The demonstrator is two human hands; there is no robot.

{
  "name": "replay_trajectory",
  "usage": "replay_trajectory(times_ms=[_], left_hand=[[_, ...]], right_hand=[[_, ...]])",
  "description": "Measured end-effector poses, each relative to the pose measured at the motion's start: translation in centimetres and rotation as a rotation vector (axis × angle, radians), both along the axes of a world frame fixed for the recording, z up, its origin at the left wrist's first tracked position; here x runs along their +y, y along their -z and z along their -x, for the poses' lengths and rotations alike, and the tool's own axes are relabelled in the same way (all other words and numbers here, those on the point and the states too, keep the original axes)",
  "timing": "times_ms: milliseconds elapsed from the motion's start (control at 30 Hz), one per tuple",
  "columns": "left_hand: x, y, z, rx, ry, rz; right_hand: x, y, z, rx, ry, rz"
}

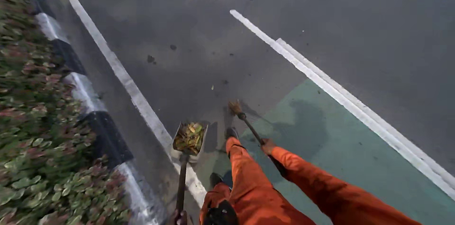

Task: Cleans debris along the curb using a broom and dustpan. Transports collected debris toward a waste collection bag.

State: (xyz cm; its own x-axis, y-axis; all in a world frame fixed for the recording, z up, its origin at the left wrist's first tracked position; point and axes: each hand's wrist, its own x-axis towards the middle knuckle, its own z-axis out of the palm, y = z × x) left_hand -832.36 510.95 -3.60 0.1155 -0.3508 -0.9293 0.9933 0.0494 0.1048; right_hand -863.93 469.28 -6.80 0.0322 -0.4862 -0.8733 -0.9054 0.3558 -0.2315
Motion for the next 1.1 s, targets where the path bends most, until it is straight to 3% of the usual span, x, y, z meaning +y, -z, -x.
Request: replay_trajectory(times_ms=[200, 333, 433, 533, 600, 733, 967, 1100], left_hand=[[-13.5, 2.2, -4.4, -0.012, 0.073, -0.120], [-20.6, 2.6, -5.4, 0.016, 0.050, -0.249], [-24.1, 2.3, -6.3, 0.036, 0.047, -0.326], [-25.4, 2.0, -6.6, 0.057, 0.040, -0.315], [-25.7, 1.8, -6.4, 0.077, 0.016, -0.331], [-25.3, 1.8, -5.4, 0.054, -0.017, -0.342], [-19.9, 0.9, -0.9, 0.077, -0.169, -0.242], [-14.0, -4.3, 3.4, 0.099, -0.374, -0.071]], right_hand=[[-20.1, 5.6, -13.5, 0.086, -0.135, 0.044], [-28.0, 7.3, -19.0, 0.204, -0.530, -0.025], [-32.5, 5.5, -17.8, 0.240, -0.925, -0.094], [-36.5, 0.1, -14.0, 0.151, -1.079, -0.148], [-35.7, -3.0, -11.2, 0.109, -1.083, -0.182], [-31.8, -5.6, -9.0, 0.120, -0.901, -0.151], [-27.0, -5.7, -15.9, 0.168, -0.621, -0.173], [-21.7, -7.9, -21.9, -0.040, -0.459, -0.213]])
